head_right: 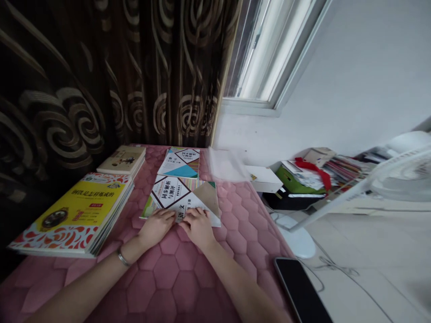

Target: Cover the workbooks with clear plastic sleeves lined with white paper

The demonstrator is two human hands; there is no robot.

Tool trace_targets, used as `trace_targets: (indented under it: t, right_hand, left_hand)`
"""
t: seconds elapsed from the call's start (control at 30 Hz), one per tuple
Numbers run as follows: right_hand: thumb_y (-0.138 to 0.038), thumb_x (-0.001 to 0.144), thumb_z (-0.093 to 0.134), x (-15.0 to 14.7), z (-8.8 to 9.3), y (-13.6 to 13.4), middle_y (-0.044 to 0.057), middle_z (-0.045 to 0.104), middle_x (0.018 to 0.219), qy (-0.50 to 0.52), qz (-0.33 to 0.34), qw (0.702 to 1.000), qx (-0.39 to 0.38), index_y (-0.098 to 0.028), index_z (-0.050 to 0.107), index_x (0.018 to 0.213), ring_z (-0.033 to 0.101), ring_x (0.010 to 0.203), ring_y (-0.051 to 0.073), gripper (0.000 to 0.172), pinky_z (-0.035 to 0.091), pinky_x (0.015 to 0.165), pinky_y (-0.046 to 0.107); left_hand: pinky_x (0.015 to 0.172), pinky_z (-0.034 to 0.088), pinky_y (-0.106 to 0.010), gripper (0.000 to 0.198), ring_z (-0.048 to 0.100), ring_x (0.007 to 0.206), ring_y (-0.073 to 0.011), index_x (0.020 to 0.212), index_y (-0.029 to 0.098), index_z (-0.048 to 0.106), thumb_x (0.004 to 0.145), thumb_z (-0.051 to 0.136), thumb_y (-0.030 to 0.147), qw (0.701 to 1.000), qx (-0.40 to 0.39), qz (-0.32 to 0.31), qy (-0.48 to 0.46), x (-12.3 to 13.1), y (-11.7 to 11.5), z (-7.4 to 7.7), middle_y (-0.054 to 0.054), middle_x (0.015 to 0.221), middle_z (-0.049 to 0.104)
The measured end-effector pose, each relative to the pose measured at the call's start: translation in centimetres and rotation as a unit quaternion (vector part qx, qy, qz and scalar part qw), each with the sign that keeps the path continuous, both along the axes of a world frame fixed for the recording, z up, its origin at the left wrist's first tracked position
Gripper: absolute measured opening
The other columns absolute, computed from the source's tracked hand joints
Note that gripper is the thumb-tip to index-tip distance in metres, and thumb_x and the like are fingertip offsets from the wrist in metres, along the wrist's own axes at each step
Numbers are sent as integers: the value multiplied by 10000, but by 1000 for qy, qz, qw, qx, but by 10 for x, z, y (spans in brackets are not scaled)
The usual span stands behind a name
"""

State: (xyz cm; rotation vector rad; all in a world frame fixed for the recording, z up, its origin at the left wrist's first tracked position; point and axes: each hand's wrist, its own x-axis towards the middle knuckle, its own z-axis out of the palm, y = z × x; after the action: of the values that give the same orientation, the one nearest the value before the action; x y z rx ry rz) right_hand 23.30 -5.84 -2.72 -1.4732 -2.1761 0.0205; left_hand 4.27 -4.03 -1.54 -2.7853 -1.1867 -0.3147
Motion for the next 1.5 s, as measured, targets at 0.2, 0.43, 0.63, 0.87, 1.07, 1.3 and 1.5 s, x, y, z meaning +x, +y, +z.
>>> trace_targets:
  t: [0.2, 0.43, 0.63, 0.87, 1.07, 1.3, 1.5]
  right_hand:
    - [-306, 867, 631, 46, -4, -13, -2, 706, 1005, 33, -63, 997, -38, -266, 713, 736, 581, 970, 189, 160, 300, 856, 363]
    - [-311, 816, 586, 94, -10, -22, 26, 694, 1056, 108, -149, 979, -92, -267, 708, 721, 565, 1065, 245, 161, 351, 889, 417]
    - [-267, 794, 555, 97, -12, -24, 30, 688, 1083, 101, -148, 979, -97, -272, 716, 768, 550, 1079, 262, 163, 368, 866, 426]
    - [-278, 855, 553, 58, 8, -27, 36, 655, 1088, 37, -92, 989, -105, -287, 714, 897, 535, 1072, 241, 167, 378, 833, 382]
    - [-381, 845, 647, -15, 9, -8, 43, 638, 987, -9, -59, 996, -61, -242, 674, 839, 545, 983, 237, 142, 370, 794, 356]
    - [-314, 839, 670, -17, 9, 1, 28, 638, 1002, -11, -61, 995, -73, -251, 675, 804, 531, 1000, 230, 72, 351, 781, 339]
    - [-197, 869, 565, 41, 3, -12, 28, 653, 1044, 34, -62, 991, -114, -250, 684, 830, 531, 1028, 229, 136, 370, 824, 368]
  left_hand:
    - [939, 448, -414, 199, 628, 1030, -211, 972, 215, 699, 895, 536, 130, 998, 1, 53, -41, -46, 0, 3, -51, 1110, 708]
    - [954, 492, -383, 322, 662, 995, -186, 853, 230, 742, 832, 480, 43, 973, -40, 141, -176, -86, 2, -6, -35, 1081, 732]
    - [921, 513, -371, 346, 660, 961, -181, 794, 244, 737, 786, 474, 19, 958, -56, 153, -237, -88, 8, -12, -13, 1020, 736]
    - [903, 442, -488, 138, 552, 1104, -261, 811, 232, 701, 844, 571, 203, 964, -65, 187, -177, -51, -8, 6, -41, 1078, 686]
    - [1022, 301, -489, 123, 548, 1074, -235, 801, 220, 693, 842, 587, 171, 981, -56, 116, -146, 6, -11, 8, -38, 945, 688]
    - [991, 319, -475, 236, 561, 1069, -226, 812, 274, 732, 838, 553, 123, 973, -71, 140, -171, -7, -5, 0, -17, 998, 704]
    - [942, 409, -475, 333, 580, 1069, -222, 866, 303, 746, 846, 494, 87, 956, -110, 171, -214, -55, 2, -5, 4, 1059, 717]
